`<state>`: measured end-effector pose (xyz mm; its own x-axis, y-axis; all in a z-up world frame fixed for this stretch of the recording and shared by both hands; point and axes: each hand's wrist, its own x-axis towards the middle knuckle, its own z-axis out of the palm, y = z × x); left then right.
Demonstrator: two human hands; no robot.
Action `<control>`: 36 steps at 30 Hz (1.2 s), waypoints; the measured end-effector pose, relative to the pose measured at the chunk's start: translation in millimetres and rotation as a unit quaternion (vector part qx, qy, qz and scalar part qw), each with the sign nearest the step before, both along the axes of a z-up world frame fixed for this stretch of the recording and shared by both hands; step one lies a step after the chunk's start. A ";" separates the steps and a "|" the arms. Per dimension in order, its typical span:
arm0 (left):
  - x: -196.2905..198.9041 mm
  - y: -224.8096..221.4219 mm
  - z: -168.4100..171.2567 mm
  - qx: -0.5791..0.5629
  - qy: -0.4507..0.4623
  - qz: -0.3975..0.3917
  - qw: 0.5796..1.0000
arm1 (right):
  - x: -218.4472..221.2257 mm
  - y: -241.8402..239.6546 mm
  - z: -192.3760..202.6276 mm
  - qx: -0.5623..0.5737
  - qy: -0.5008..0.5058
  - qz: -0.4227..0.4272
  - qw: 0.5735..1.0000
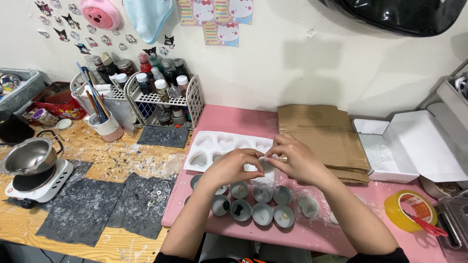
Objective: Placing wicks and heart-shaped wax inserts into small candle tins at a craft workspace.
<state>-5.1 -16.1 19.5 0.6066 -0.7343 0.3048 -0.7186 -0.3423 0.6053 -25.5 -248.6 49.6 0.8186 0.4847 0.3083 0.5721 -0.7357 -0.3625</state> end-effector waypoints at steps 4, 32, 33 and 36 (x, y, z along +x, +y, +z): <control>4.5 0.6 -8.8 -0.011 -0.009 -0.006 1.000 | 10.5 -5.7 -6.7 0.027 0.039 0.002 0.999; 11.3 -13.8 -20.5 -0.073 -0.041 -0.038 0.996 | 7.6 -44.2 -30.8 -0.055 0.166 0.091 0.980; 11.1 -15.4 -20.4 -0.075 -0.038 -0.039 0.996 | 6.5 -45.0 -33.1 -0.054 0.161 0.093 0.981; 10.0 -18.1 -18.8 -0.084 -0.030 -0.038 0.995 | 0.3 -46.0 -33.2 -0.067 0.145 0.083 0.984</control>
